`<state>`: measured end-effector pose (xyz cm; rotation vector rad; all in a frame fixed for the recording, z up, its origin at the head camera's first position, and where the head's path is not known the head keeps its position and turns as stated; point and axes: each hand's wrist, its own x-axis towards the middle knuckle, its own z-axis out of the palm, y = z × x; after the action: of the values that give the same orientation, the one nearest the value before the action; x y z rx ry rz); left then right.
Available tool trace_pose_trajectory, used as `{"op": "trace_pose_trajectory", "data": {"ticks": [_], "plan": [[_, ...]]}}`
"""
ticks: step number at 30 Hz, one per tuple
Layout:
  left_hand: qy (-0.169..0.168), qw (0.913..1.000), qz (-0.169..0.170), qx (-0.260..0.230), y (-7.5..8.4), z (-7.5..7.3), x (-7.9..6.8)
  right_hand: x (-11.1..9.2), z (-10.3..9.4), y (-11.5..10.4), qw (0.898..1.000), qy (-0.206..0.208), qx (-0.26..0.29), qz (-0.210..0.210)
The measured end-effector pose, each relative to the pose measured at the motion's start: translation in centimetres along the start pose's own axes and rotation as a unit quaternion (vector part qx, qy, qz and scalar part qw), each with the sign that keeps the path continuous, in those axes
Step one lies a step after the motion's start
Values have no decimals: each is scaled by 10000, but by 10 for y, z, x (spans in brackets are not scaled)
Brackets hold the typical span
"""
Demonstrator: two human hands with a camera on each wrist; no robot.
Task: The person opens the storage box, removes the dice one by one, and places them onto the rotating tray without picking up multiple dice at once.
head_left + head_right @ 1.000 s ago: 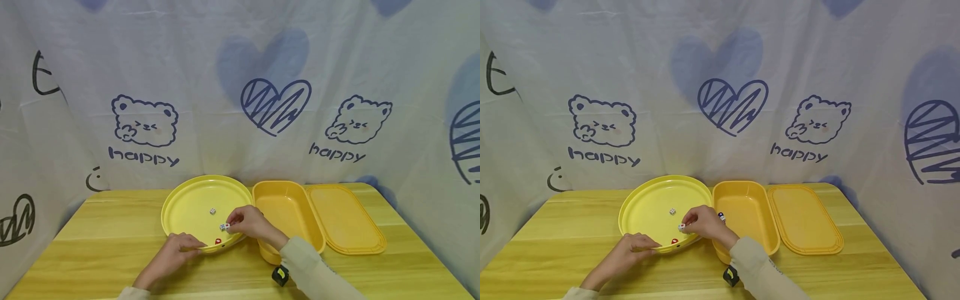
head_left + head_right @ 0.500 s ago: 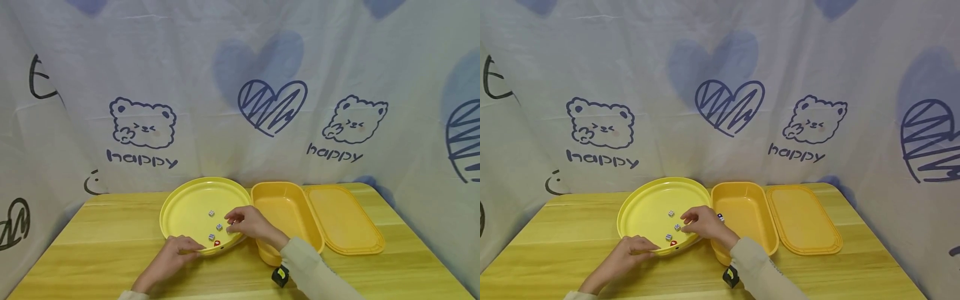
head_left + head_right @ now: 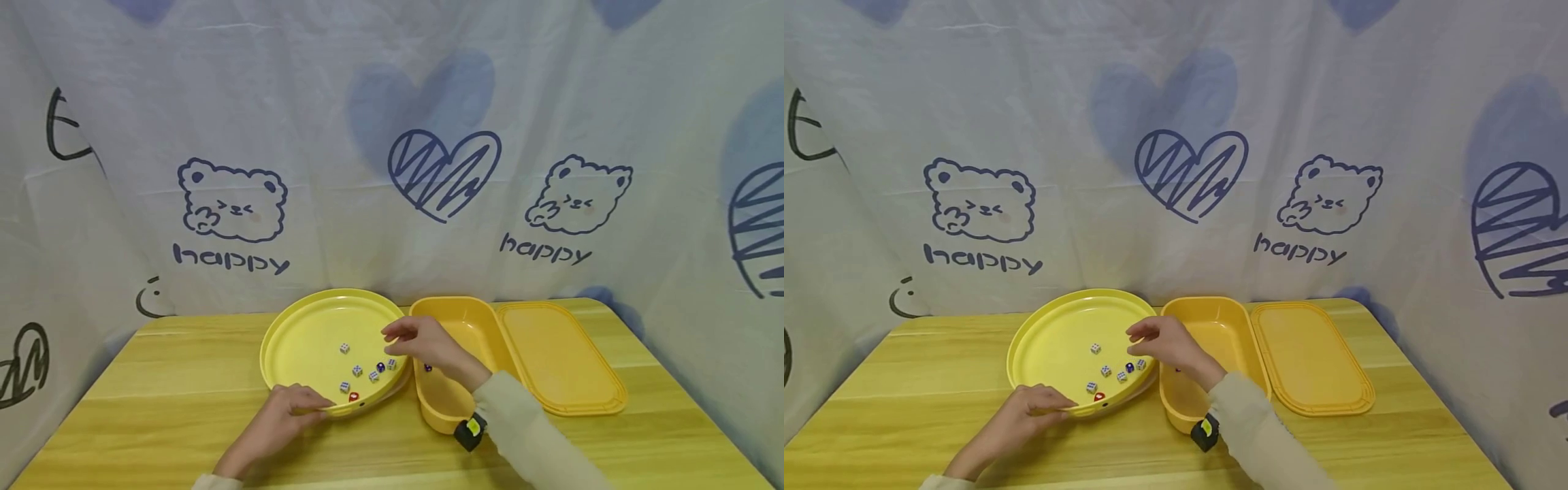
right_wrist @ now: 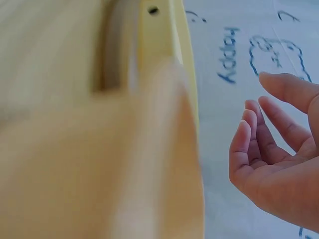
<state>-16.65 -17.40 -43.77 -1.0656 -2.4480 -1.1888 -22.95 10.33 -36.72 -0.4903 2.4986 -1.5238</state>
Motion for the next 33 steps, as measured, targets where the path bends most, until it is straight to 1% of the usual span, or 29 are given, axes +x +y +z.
{"op": "trace_pose_trajectory", "data": {"ticks": [3,8,14,16,19,23,26,31,33], "plan": [[-7,9998,-142,119,1,-1,0,3,-14,2,9996,175,71,205],[-2,9994,-199,283,2,-3,1,8,-35,8,9982,284,210,484],[-46,9994,-262,238,2,-4,2,16,-49,10,9973,366,-73,629],[-61,9995,-236,225,2,-4,2,19,-51,14,9972,328,-136,659],[-56,9998,-157,74,1,-3,2,23,-54,25,9974,221,-115,677],[-60,9999,-55,-132,0,-3,2,30,-56,36,9968,303,-88,734],[-71,9999,-41,-118,0,-3,1,35,-55,45,9964,370,-138,757],[-44,9999,-88,73,1,-3,0,41,-50,64,9975,224,-211,629],[-31,9999,-114,114,1,-3,0,42,-49,72,9973,187,-260,657]]}}
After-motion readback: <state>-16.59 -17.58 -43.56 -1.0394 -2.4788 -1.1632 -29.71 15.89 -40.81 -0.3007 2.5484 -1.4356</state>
